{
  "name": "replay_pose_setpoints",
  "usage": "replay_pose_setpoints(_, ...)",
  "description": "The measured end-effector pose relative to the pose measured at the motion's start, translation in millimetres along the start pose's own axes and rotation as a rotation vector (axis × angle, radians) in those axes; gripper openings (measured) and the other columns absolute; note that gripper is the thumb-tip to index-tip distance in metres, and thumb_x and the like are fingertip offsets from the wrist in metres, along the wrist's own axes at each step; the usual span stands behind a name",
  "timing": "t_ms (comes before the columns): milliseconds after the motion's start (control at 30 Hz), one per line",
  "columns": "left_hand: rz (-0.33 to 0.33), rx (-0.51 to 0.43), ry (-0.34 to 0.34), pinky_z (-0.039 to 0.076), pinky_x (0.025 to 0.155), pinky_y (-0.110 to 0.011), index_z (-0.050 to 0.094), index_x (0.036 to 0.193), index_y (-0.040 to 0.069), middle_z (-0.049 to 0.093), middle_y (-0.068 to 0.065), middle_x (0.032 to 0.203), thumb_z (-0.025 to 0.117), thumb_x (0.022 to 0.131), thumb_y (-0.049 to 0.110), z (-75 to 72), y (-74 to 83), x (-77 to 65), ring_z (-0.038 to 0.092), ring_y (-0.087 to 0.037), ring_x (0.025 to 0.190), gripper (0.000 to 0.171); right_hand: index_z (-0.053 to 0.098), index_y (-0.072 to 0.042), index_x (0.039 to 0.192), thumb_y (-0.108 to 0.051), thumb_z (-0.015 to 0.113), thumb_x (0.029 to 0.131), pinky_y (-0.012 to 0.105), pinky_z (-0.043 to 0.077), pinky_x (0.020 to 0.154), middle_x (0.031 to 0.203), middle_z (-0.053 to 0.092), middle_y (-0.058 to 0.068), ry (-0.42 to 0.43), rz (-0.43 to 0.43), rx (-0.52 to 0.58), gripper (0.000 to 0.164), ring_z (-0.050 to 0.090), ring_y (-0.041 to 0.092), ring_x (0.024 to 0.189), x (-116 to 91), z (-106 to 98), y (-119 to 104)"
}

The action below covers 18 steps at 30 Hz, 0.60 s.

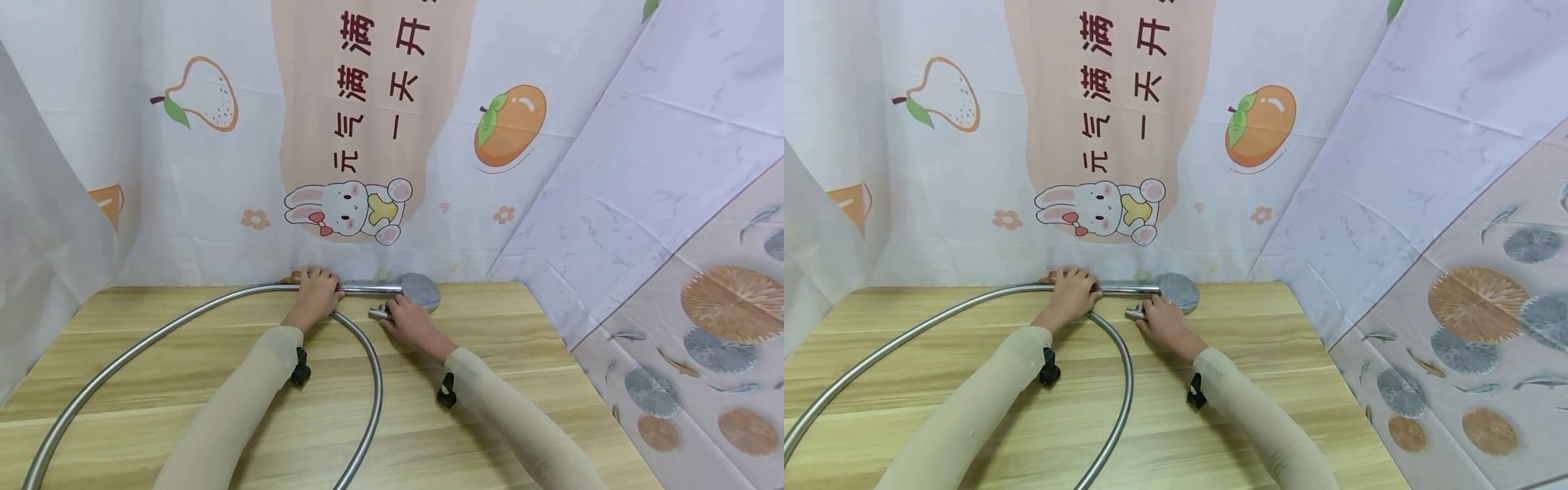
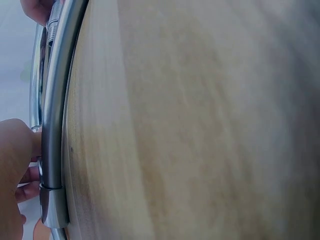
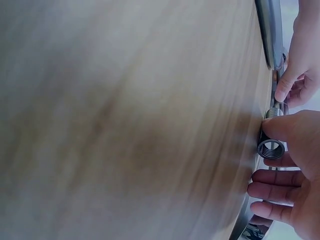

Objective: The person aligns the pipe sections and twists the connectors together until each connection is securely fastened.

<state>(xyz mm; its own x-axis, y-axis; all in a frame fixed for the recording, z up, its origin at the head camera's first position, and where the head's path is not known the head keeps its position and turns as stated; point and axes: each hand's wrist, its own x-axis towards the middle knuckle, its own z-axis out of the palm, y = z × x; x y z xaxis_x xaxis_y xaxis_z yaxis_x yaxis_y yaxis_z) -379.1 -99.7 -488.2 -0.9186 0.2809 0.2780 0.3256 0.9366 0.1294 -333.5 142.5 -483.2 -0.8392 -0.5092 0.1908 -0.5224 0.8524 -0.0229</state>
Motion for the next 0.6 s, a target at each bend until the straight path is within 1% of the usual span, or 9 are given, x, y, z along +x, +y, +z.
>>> replay_pose_setpoints(133, 0.001, -0.005, 0.019, 0.033, 0.107, -0.061, 0.071, 0.107, 0.005, 0.068, -0.016, 0.114, 0.071, 0.096, 0.032, -1.4, -0.5, -1.9, 0.056, -0.039, 0.118, 0.029, 0.065, -0.004, 0.112, -0.032, 0.068, 0.099, 0.039, 0.054, 0.064, 0.097, 0.062, 0.01, 0.015, -0.015, -0.002, 0.031, 0.059, 0.024, 0.084, 0.3, -0.2, -0.7)
replay_pose_setpoints(333, 0.003, -0.019, 0.036, 0.034, 0.108, -0.061, 0.071, 0.106, 0.006, 0.068, -0.016, 0.113, 0.072, 0.096, 0.032, -5.1, -0.8, -5.2, 0.057, -0.038, 0.117, 0.027, 0.065, -0.002, 0.11, -0.029, 0.069, 0.098, 0.042, 0.055, 0.07, 0.1, 0.063, 0.012, 0.012, -0.02, 0.022, 0.03, 0.062, 0.028, 0.088, 0.2, -0.3, -2.1)
replay_pose_setpoints(467, -0.006, -0.063, 0.047, 0.033, 0.108, -0.062, 0.071, 0.109, 0.006, 0.067, -0.016, 0.113, 0.069, 0.097, 0.03, -10.1, -1.6, -7.3, 0.057, -0.038, 0.116, 0.027, 0.065, -0.001, 0.11, -0.028, 0.069, 0.098, 0.043, 0.055, 0.073, 0.1, 0.064, 0.014, 0.015, -0.027, 0.035, 0.03, 0.063, 0.029, 0.088, 0.2, -0.2, -2.6)
replay_pose_setpoints(600, -0.017, -0.072, 0.083, 0.036, 0.106, -0.061, 0.071, 0.114, 0.005, 0.068, -0.017, 0.115, 0.069, 0.097, 0.028, -18.3, -3.1, -7.7, 0.057, -0.038, 0.114, 0.028, 0.065, 0.0, 0.107, -0.027, 0.07, 0.098, 0.042, 0.055, 0.07, 0.098, 0.064, 0.014, 0.028, -0.033, 0.038, 0.029, 0.062, 0.028, 0.085, 0.5, -0.3, -2.0)
